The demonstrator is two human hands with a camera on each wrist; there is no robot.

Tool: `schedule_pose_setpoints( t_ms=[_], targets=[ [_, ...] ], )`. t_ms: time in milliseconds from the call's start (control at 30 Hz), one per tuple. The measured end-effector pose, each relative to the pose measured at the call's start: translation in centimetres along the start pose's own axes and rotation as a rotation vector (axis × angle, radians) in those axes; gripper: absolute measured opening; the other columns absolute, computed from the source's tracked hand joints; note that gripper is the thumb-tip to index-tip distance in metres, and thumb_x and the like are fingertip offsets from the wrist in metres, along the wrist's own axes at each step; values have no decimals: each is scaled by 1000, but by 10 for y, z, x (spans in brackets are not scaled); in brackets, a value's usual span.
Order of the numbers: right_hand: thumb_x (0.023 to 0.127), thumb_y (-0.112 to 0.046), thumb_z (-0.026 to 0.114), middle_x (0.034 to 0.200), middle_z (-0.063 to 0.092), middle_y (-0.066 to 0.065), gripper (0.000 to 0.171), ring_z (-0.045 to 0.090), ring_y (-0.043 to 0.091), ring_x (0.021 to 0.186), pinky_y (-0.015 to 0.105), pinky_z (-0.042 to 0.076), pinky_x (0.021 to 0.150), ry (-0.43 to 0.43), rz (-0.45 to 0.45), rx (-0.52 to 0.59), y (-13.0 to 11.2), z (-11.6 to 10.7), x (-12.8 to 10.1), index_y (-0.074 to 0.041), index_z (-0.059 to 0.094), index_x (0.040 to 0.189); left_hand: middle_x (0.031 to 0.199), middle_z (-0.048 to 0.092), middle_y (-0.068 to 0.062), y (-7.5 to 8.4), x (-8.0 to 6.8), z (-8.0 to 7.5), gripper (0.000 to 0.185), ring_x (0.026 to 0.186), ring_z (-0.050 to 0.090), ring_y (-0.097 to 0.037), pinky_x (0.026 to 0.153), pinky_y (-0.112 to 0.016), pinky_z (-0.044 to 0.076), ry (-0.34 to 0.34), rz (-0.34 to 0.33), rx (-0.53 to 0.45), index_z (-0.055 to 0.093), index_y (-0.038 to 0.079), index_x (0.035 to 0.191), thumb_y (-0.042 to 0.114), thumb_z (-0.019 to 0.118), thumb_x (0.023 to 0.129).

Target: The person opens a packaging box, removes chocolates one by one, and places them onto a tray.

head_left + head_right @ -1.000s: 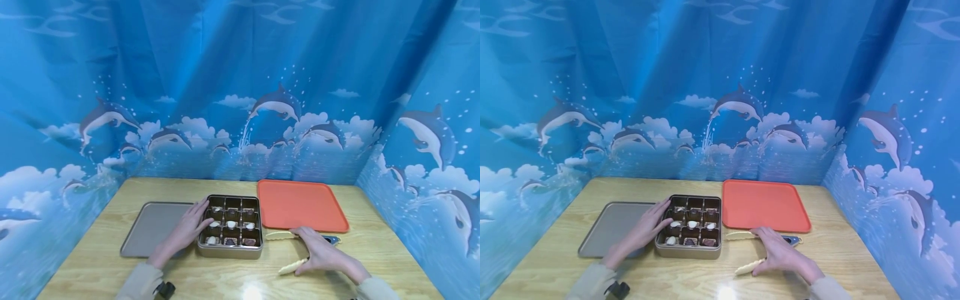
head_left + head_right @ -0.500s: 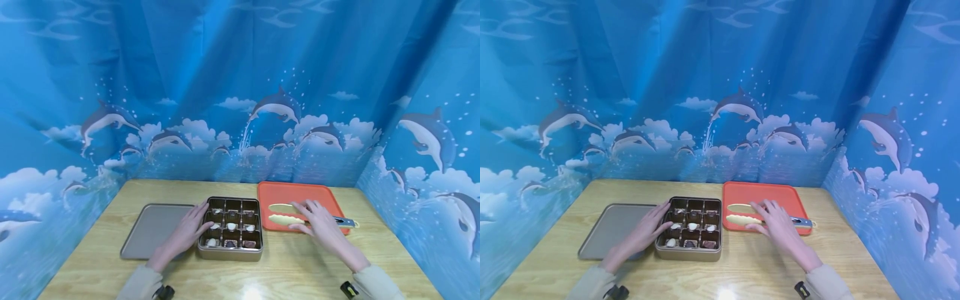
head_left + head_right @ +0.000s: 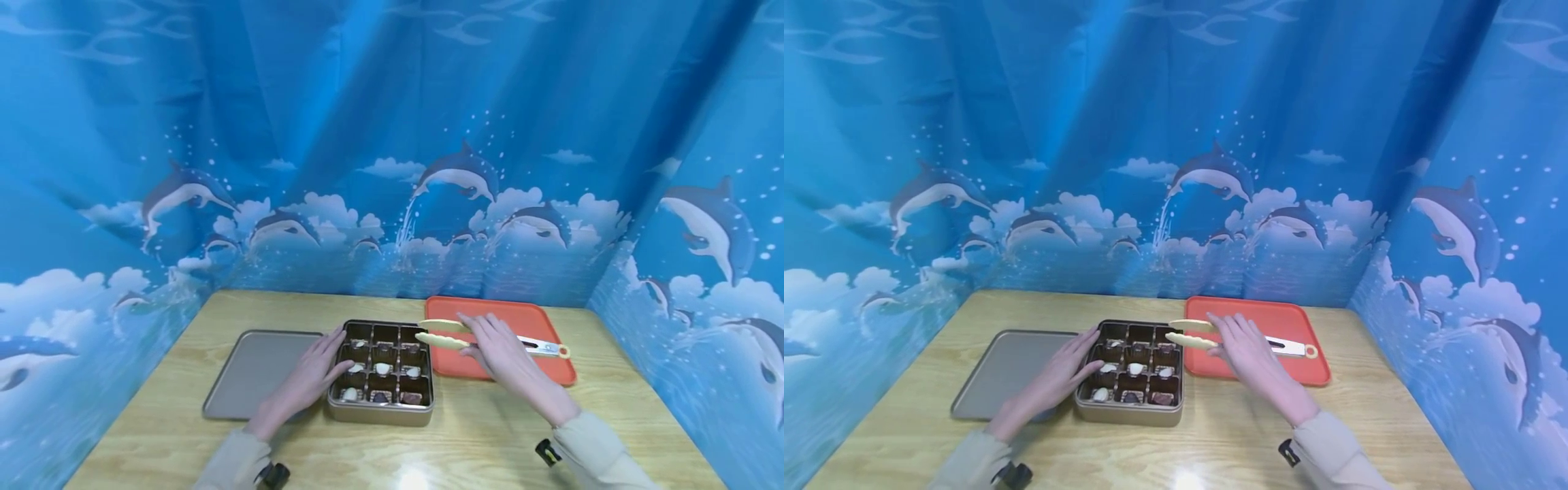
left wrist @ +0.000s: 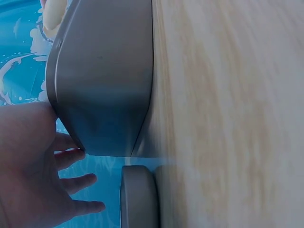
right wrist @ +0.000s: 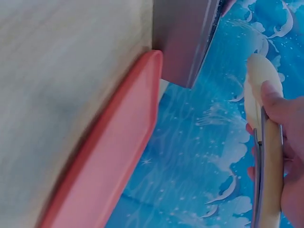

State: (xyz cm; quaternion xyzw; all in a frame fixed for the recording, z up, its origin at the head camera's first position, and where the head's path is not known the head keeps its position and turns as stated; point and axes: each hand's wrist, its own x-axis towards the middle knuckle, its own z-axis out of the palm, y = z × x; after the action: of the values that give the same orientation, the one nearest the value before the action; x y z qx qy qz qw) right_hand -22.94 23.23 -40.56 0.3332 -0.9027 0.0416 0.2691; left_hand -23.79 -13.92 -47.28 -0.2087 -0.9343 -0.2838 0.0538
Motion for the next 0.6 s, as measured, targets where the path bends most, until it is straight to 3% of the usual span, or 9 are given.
schedule_pose_setpoints(
  t_ms=[133, 200, 300, 433, 500, 600],
  targets=[
    [102, -60, 21, 117, 66, 9, 75, 58, 28, 101, 42, 51, 77, 27, -32, -84, -5, 1, 15, -6, 55, 143, 165, 21, -16, 1, -1, -1, 71, 150, 24, -45, 122, -61, 18, -13, -5, 10, 29, 0, 157, 40, 54, 105],
    [102, -61, 16, 117, 65, 9, 78, 58, 30, 103, 43, 50, 75, 54, -62, -126, -7, 3, 23, -8, 55, 144, 165, 21, -16, 1, -2, -2, 71, 150, 23, -45, 122, -61, 18, -16, -6, 17, 29, -1, 157, 40, 55, 104],
    [103, -56, 36, 120, 65, 9, 65, 58, 31, 104, 45, 50, 74, 84, -112, -162, -10, 6, 36, -9, 54, 144, 165, 21, -17, 3, -4, -3, 72, 150, 23, -45, 122, -61, 19, -13, -3, 38, 30, -1, 156, 42, 54, 104],
    [93, -42, 68, 124, 63, 9, 63, 57, 29, 106, 44, 50, 76, 68, -160, -204, -15, 9, 53, -9, 54, 145, 164, 23, -19, 6, -6, -3, 73, 149, 24, -47, 121, -63, 21, 0, 10, 63, 32, -3, 155, 43, 54, 104],
    [89, -39, 75, 125, 63, 8, 67, 57, 28, 108, 42, 48, 78, 47, -165, -217, -17, 11, 63, -10, 54, 145, 164, 24, -19, 7, -6, -3, 73, 149, 24, -48, 120, -65, 21, 3, 8, 65, 33, -3, 155, 43, 54, 104],
    [89, -39, 76, 126, 63, 8, 66, 57, 26, 110, 41, 48, 80, 3, -168, -243, -21, 13, 77, -10, 54, 145, 165, 24, -16, 7, -6, -2, 72, 149, 24, -47, 119, -67, 21, 0, -4, 68, 33, -1, 156, 45, 54, 104]
  ],
)
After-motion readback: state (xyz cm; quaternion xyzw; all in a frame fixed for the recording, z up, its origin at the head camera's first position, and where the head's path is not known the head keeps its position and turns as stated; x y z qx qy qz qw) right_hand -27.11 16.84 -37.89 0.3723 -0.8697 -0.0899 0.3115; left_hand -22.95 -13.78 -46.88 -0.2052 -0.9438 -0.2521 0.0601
